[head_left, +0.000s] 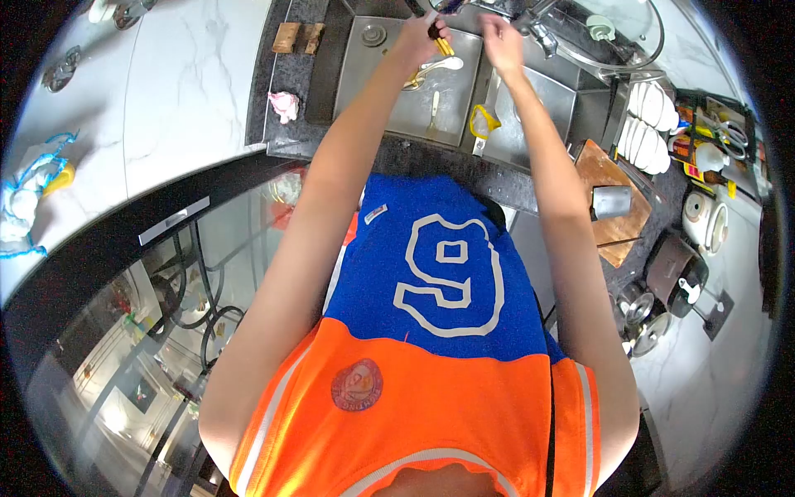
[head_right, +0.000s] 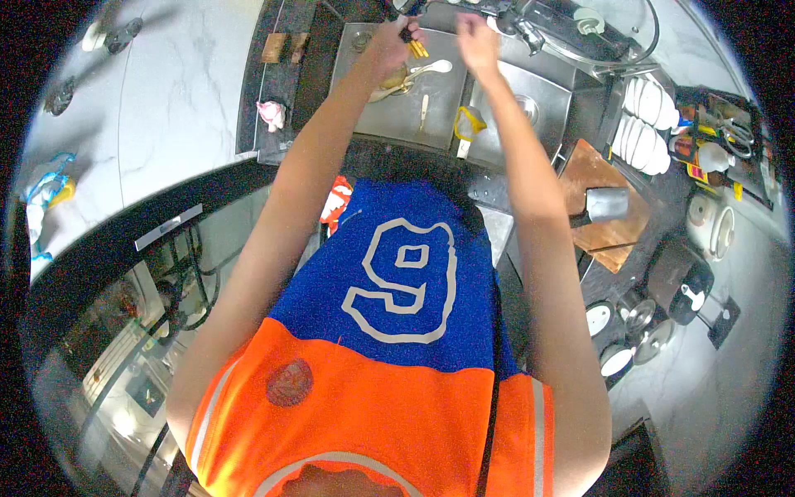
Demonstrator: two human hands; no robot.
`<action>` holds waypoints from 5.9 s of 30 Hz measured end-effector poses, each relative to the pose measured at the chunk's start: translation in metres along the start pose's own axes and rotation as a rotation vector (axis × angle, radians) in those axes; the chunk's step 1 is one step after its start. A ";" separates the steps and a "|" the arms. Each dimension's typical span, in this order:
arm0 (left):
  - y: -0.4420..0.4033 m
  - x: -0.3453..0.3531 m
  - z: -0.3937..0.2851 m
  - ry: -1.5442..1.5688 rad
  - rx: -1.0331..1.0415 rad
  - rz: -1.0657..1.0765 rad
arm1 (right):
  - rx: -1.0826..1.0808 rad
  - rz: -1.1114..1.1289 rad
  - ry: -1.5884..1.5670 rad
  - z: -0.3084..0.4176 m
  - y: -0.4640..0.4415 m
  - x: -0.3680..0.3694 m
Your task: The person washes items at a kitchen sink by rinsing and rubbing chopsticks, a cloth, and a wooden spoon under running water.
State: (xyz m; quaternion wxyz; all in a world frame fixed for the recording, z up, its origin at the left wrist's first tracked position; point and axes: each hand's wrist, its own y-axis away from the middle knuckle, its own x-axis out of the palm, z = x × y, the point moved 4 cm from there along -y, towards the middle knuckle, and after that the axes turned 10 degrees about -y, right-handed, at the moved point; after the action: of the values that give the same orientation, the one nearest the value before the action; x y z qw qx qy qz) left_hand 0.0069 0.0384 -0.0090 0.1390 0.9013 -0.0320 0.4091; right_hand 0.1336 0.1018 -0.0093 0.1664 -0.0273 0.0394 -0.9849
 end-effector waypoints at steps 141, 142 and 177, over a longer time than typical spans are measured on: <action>0.077 -0.006 -0.023 0.193 0.227 -0.337 | 0.162 0.138 0.373 0.061 0.092 0.058; 0.077 -0.015 -0.026 0.183 0.253 -0.311 | 0.400 0.260 0.330 0.059 0.103 0.076; 0.231 -0.113 0.006 0.031 -0.185 -0.055 | -0.109 1.013 1.169 -0.011 0.163 0.418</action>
State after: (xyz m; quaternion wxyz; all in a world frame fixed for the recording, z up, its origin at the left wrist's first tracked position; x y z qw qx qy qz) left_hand -0.1032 -0.1911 -0.0448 0.2332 0.8787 -0.0429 0.4143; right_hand -0.2085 -0.1884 -0.0176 0.5471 0.5099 0.1769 -0.6399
